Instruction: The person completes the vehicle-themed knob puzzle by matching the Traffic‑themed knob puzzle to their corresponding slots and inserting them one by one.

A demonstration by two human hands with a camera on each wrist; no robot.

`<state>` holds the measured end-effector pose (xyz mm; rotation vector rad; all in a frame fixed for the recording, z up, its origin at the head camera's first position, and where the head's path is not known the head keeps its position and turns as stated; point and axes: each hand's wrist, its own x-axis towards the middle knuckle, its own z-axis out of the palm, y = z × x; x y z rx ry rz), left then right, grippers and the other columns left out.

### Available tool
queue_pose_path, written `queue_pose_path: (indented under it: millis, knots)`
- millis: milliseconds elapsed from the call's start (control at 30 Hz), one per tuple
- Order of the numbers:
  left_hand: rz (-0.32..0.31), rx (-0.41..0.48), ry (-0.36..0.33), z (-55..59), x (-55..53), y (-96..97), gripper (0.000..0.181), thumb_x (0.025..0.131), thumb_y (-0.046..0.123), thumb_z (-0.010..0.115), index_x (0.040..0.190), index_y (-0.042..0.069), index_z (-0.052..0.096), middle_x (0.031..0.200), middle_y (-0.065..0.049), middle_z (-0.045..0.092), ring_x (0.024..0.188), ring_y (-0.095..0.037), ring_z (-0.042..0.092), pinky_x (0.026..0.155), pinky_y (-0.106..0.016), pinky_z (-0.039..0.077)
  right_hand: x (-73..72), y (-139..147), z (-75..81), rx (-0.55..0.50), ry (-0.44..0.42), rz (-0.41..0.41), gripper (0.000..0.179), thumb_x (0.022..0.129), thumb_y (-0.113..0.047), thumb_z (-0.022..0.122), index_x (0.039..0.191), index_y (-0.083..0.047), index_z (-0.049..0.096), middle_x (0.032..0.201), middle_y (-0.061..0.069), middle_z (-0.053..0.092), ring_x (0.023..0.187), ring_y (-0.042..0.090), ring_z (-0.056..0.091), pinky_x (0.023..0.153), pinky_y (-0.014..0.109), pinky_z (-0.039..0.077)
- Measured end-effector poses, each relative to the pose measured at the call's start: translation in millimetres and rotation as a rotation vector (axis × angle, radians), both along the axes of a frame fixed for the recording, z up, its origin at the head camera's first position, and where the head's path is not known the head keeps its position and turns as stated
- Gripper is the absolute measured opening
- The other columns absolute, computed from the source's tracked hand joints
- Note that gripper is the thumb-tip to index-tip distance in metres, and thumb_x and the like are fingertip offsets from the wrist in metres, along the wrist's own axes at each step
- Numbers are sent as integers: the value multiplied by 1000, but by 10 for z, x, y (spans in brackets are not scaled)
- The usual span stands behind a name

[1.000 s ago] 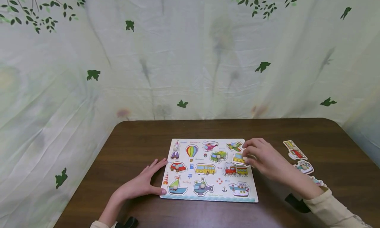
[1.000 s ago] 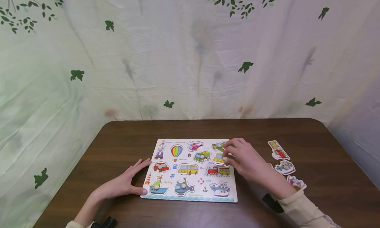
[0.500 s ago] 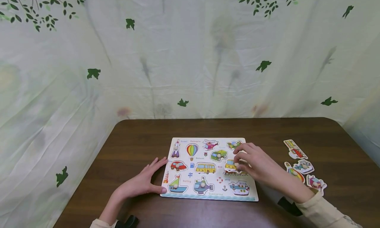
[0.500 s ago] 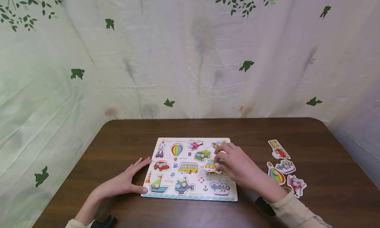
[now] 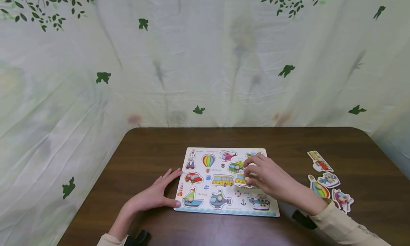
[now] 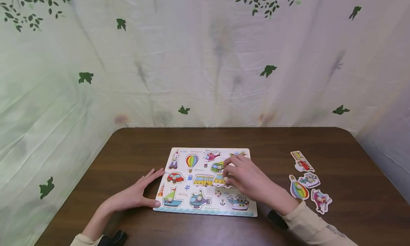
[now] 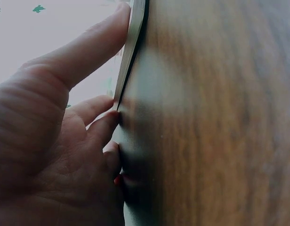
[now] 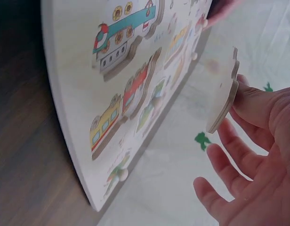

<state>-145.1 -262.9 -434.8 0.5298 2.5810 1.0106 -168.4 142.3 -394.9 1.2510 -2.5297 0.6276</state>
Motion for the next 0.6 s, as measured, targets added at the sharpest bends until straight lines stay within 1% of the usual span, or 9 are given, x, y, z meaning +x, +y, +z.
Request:
queue_pose_path:
  millis: [167,367,600]
  knots:
    - [-4,-4,2,-5,-6,3,100,76,47,82,156,18,29,161,-7,22,149,-37,2,113,-65,4,-28,-80,-22,22,5,36,19,79,-15,83,88,-21,67,111,0,61,108,20,53,88,42,45]
    - [-3,-6,-7,-7,-5,6,100,76,48,81,156,18,29,161,-7,22,149,-37,2,113,-65,3,-67,-182,-47,78,-8,43,18,80,-18,83,86,-21,67,113,1,62,110,21,54,94,44,43]
    - [2,-10,-13,-4,-3,4,100,76,48,81,156,20,29,162,-6,22,149,-37,2,112,-66,4,-120,-304,-50,92,-45,61,16,82,-19,82,84,-21,66,113,0,62,110,20,53,91,43,43]
